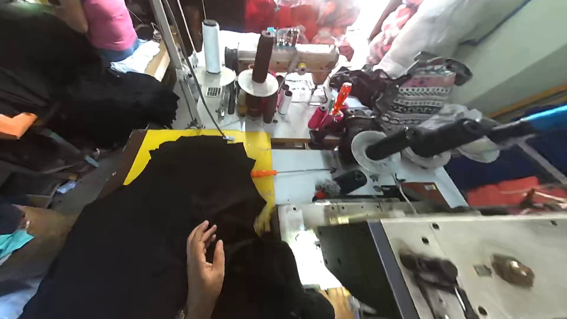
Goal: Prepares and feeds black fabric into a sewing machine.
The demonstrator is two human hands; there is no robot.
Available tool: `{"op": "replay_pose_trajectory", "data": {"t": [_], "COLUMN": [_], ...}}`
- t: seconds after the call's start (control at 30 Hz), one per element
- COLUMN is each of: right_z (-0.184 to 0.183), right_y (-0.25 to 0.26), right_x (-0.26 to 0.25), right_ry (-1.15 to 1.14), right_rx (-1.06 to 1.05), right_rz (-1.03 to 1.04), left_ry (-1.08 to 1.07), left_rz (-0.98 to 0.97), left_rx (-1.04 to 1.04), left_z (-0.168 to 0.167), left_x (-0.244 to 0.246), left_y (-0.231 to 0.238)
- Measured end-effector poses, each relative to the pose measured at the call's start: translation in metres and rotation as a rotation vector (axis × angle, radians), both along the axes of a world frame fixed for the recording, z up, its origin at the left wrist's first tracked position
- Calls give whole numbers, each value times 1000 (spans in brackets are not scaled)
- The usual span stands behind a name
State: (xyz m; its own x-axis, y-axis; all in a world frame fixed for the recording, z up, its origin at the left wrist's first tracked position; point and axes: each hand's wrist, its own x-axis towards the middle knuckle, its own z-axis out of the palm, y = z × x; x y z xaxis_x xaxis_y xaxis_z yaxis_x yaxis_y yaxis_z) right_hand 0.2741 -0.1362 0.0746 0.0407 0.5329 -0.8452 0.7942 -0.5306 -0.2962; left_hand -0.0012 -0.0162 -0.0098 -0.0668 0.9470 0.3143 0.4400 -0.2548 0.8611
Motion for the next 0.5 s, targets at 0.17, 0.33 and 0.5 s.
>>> {"op": "replay_pose_trajectory", "data": {"t": [0.17,0.33,0.5], "right_z": [-163,-166,-161], "right_y": [-68,-71,-75], "right_x": [16,15,13], "right_ry": [-370,-313,-218], "right_rx": [1196,1253,1136], "right_rz": [166,121,1], "left_ry": [175,184,39], "left_rz": [-57,8,15], "left_rx": [177,267,306], "left_z": [-33,-46,-43], "left_x": [-3,-1,14], "left_y": [-36,-44,-101]}}
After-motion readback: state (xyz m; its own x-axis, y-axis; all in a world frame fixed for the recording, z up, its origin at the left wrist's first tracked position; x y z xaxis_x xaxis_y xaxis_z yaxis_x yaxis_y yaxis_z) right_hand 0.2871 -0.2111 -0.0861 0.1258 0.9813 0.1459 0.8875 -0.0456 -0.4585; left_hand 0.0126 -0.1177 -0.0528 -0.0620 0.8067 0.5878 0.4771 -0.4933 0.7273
